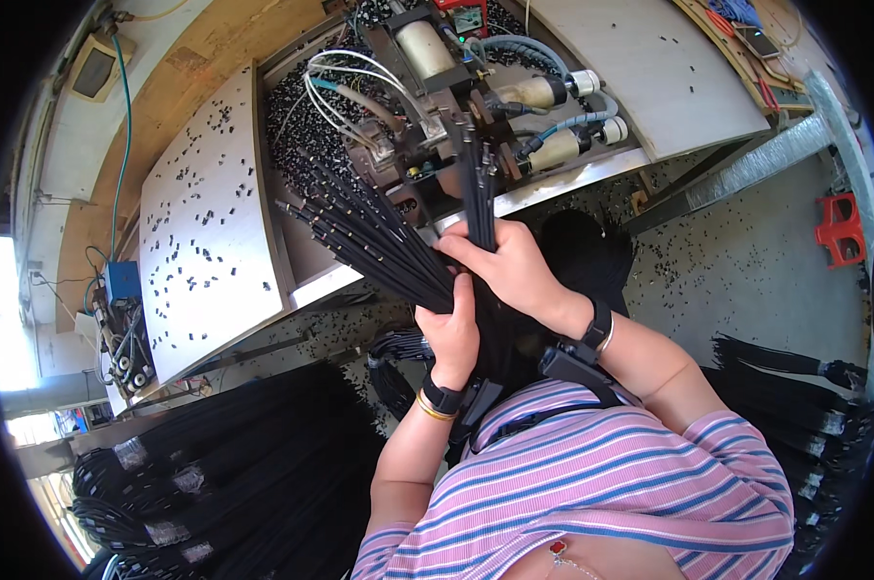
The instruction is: The person feeds bundles of black plastic strips into a processing machine by hand.
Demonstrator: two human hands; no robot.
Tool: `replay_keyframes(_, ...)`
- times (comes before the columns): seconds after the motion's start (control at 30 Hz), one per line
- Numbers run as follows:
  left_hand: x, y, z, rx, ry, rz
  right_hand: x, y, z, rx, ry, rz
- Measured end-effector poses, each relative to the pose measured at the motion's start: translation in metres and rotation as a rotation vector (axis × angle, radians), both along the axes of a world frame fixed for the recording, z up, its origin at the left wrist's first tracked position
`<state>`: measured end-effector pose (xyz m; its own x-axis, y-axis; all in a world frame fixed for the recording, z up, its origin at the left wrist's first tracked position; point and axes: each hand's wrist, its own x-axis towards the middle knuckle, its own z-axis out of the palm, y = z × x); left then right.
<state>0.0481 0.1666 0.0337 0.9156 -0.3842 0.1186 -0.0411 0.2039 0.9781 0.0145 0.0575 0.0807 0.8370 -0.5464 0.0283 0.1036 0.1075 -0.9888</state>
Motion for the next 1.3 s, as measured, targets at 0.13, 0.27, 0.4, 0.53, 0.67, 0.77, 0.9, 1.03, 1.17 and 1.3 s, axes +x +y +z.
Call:
replay_keyframes(0.13, -0.006, 0.0, 0.001, -0.003, 0.068, -0.008, -0.005, 0.006, -0.01, 0.091, -0.041, -0.065)
replay_keyframes(0.27, -0.002, 0.002, -0.002, 0.005, 0.091, -0.009, -0.001, 0.003, -0.011, 0.109, -0.029, -0.034)
replay_keyframes(0.4, -0.002, 0.002, 0.001, 0.009, 0.082, -0.003, -0.001, 0.003, -0.01, 0.13, -0.03, -0.033)
replay_keyframes(0.53, -0.002, 0.007, -0.002, 0.014, 0.076, -0.054, -0.001, 0.005, -0.01, 0.151, -0.013, -0.025)
replay_keyframes(0.67, 0.002, 0.008, -0.003, 0.04, 0.052, -0.047, 0.006, 0.004, -0.01, 0.165, -0.039, -0.041)
replay_keyframes(0.77, 0.004, 0.006, 0.0, 0.01, 0.076, -0.015, 0.008, 0.004, -0.009, 0.177, -0.032, -0.035)
replay_keyframes(0.9, 0.007, 0.006, -0.004, -0.011, 0.084, -0.011, 0.01, -0.001, -0.012, 0.159, -0.029, 0.016)
replay_keyframes(1.03, 0.004, 0.005, -0.004, 0.021, 0.048, -0.02, 0.006, -0.009, -0.01, 0.004, -0.018, 0.089)
replay_keyframes(1.17, -0.003, 0.007, -0.005, 0.005, 0.054, -0.059, -0.003, -0.007, -0.011, -0.03, 0.007, 0.078)
replay_keyframes(1.3, -0.002, 0.01, -0.005, -0.001, 0.072, -0.077, -0.006, -0.002, -0.009, 0.002, 0.032, 0.014)
